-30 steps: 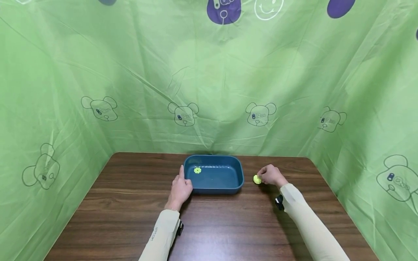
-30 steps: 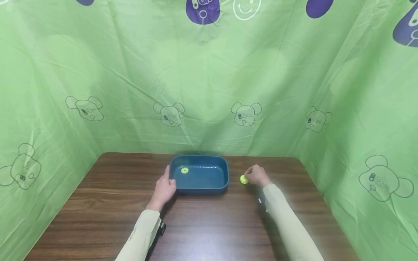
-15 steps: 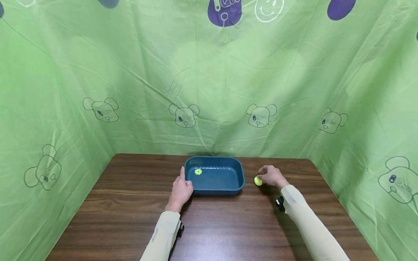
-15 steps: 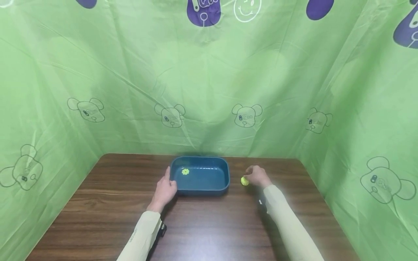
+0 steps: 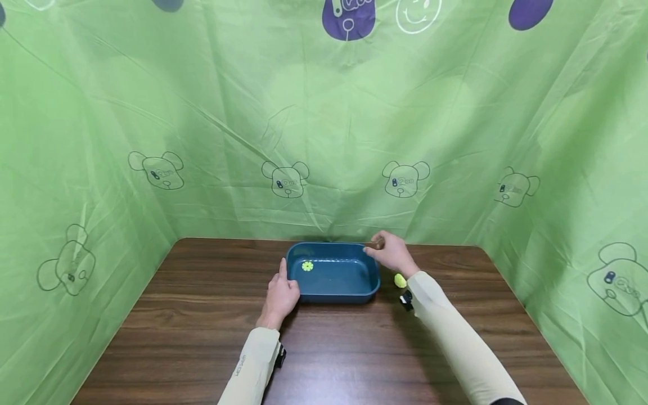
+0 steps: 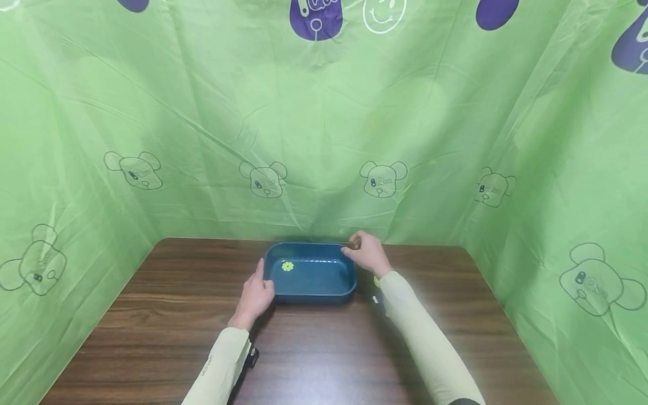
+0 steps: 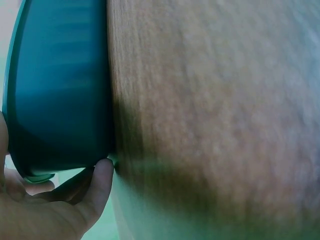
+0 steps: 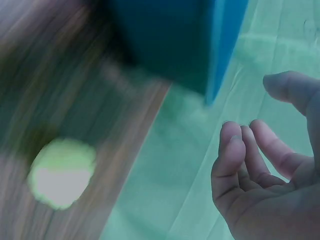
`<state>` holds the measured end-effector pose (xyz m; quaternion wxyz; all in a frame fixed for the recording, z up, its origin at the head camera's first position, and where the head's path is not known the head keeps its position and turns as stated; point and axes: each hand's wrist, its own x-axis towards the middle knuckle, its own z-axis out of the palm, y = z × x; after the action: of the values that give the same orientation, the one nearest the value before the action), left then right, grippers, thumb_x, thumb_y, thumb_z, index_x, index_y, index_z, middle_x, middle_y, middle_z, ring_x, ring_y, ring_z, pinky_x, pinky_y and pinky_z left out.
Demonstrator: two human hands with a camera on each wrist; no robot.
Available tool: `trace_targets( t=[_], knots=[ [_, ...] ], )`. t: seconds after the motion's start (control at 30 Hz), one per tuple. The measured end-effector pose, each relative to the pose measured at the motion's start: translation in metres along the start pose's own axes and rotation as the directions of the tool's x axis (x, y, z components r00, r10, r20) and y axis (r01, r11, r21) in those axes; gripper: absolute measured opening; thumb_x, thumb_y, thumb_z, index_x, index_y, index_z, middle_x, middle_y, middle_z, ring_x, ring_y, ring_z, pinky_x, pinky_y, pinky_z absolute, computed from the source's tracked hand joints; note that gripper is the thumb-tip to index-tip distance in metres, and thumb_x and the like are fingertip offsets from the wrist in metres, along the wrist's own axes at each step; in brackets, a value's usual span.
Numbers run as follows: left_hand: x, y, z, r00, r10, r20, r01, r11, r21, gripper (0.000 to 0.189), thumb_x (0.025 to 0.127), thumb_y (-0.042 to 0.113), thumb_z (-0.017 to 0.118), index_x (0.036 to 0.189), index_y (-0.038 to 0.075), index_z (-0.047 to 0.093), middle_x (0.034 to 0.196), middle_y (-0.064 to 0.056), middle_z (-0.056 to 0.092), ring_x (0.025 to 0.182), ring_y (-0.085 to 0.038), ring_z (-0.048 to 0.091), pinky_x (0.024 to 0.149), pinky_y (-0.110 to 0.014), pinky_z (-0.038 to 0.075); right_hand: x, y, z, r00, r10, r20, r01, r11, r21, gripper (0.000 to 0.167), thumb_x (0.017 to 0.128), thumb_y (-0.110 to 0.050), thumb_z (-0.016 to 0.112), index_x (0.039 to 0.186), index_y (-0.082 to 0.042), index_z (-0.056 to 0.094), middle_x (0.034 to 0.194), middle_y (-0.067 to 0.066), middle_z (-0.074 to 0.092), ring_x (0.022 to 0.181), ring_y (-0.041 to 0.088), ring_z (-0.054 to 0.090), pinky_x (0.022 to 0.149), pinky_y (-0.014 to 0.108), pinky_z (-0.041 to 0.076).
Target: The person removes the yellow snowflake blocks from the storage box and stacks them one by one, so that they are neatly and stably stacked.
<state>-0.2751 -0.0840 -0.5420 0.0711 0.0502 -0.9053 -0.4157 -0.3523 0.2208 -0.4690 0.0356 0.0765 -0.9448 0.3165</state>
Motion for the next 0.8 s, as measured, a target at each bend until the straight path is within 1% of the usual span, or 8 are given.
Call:
trace_targets(
  t=[0.2,0.33,0.4,0.47,0.57,0.63,0.7,0.8],
  knots=[
    [0.000,-0.001,0.000,1.000,0.000,-0.003,0.000,1.000,0.003,0.073,0.095,0.017,0.047,0.163,0.009,0.020,0.139,-0.028,0.055,0.123,-0.042,0.058,0.102,-0.056,0.047,0.014,-0.048,0.031,0.999,-0.024,0.037,0.023,0.999,0.036,0.044,0.087,-0.039,0.077,0.116,-0.007,0.068,0.097,0.009,0.069,0.085,0.023,0.063,0.074,0.037,0.052],
    [0.000,-0.001,0.000,1.000,-0.006,0.007,0.006,1.000,0.000,0.073,0.096,0.018,0.047,0.163,0.009,0.020,0.140,-0.028,0.054,0.124,-0.043,0.058,0.103,-0.056,0.047,0.020,-0.069,0.059,0.997,-0.017,0.079,0.011,0.997,0.071,0.039,0.087,-0.039,0.078,0.111,-0.008,0.071,0.092,0.005,0.068,0.080,0.019,0.061,0.073,0.034,0.051],
    [0.000,0.000,0.000,1.000,-0.006,0.004,0.006,1.000,0.004,0.073,0.095,0.017,0.048,0.163,0.008,0.021,0.139,-0.028,0.055,0.123,-0.043,0.058,0.103,-0.057,0.047,0.022,-0.076,0.074,0.994,-0.011,0.113,0.001,0.996,0.085,0.038,0.087,-0.039,0.078,0.109,-0.009,0.072,0.093,0.005,0.069,0.081,0.017,0.062,0.073,0.033,0.051],
    [0.000,0.000,0.000,1.000,-0.007,0.006,0.007,1.000,0.005,0.073,0.096,0.017,0.048,0.163,0.008,0.021,0.139,-0.028,0.054,0.123,-0.043,0.058,0.103,-0.057,0.047,0.023,-0.080,0.088,0.987,0.000,0.159,-0.015,0.995,0.097,0.040,0.086,-0.038,0.079,0.110,-0.008,0.072,0.098,0.006,0.070,0.085,0.018,0.062,0.076,0.033,0.051],
    [0.001,0.000,0.001,1.000,-0.012,0.013,0.012,1.000,0.004,0.073,0.096,0.018,0.048,0.163,0.008,0.020,0.140,-0.028,0.054,0.124,-0.043,0.058,0.104,-0.057,0.046,0.025,-0.083,0.107,0.971,0.041,0.234,-0.068,0.992,0.108,0.043,0.083,-0.037,0.082,0.114,-0.009,0.071,0.108,0.008,0.069,0.092,0.020,0.062,0.081,0.036,0.052],
    [0.001,0.000,0.001,0.999,-0.020,0.027,0.020,1.000,0.001,0.073,0.097,0.018,0.047,0.163,0.009,0.018,0.142,-0.028,0.052,0.125,-0.043,0.057,0.104,-0.057,0.046,0.026,-0.084,0.117,0.959,0.077,0.271,-0.107,0.989,0.099,0.045,0.083,-0.036,0.082,0.116,-0.010,0.069,0.113,0.010,0.068,0.096,0.022,0.060,0.085,0.038,0.052],
    [0.001,-0.001,0.001,0.999,-0.024,0.036,0.024,1.000,0.000,0.073,0.098,0.018,0.047,0.163,0.009,0.017,0.143,-0.028,0.051,0.125,-0.043,0.057,0.105,-0.057,0.046,0.028,-0.084,0.126,0.954,0.102,0.281,-0.130,0.988,0.084,0.045,0.083,-0.034,0.083,0.118,-0.011,0.068,0.116,0.010,0.068,0.098,0.024,0.060,0.088,0.040,0.052],
    [0.000,0.000,0.001,0.999,-0.025,0.042,0.025,1.000,-0.001,0.073,0.098,0.018,0.046,0.164,0.009,0.016,0.143,-0.028,0.050,0.125,-0.043,0.057,0.105,-0.058,0.045,0.030,-0.084,0.136,0.956,0.113,0.271,-0.128,0.991,0.039,0.041,0.084,-0.033,0.082,0.117,-0.014,0.069,0.117,0.010,0.068,0.099,0.025,0.061,0.089,0.043,0.052]
  ],
)
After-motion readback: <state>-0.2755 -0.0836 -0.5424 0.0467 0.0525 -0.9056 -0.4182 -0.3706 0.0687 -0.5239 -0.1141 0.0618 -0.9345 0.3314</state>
